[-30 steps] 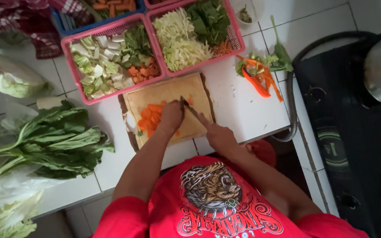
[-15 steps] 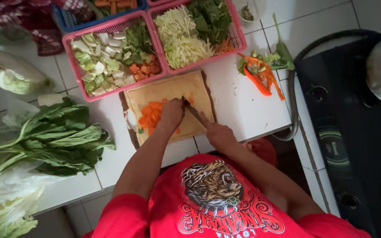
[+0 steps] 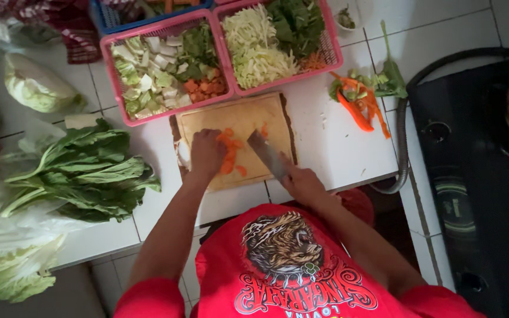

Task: The person slices carrots into thin rounds and then dices them into small pieces on a wooden cutting board using a cleaver. The diced carrots accumulate on the board as the person continues cutting.

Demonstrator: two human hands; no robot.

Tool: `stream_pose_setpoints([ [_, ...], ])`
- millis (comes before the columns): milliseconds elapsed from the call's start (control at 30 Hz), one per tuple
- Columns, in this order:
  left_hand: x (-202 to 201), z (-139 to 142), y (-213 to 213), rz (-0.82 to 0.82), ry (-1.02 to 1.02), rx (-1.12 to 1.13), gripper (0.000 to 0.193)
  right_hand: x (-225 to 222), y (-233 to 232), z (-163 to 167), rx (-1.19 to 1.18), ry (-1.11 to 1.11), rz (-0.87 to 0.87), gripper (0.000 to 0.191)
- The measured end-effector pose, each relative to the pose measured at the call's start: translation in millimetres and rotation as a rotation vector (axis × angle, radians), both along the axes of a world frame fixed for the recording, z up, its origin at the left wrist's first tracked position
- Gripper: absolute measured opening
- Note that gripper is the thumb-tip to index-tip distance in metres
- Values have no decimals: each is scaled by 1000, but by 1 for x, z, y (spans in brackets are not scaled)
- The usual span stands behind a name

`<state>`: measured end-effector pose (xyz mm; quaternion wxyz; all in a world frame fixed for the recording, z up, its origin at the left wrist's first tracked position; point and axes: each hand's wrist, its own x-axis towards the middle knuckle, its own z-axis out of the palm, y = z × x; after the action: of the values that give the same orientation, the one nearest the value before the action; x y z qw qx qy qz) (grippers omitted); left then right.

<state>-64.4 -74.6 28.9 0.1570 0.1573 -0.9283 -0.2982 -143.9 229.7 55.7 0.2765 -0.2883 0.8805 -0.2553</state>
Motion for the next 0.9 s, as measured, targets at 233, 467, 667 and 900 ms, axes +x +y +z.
stream_pose_setpoints([
  [233, -37, -21, 6, -64, -178, -189, 17, -18, 1, 2, -17, -39, -51, 76],
  [467, -56, -47, 12, -190, -290, -225, 11, -11, -6, 2, 33, 46, -56, 79],
  [667, -68, -47, 59, -256, -236, -146, 14, -10, -7, 0, 61, 92, -27, 75],
  [900, -57, -38, 51, -153, -247, 75, 19, -2, -11, 4, 33, 223, 87, 79],
])
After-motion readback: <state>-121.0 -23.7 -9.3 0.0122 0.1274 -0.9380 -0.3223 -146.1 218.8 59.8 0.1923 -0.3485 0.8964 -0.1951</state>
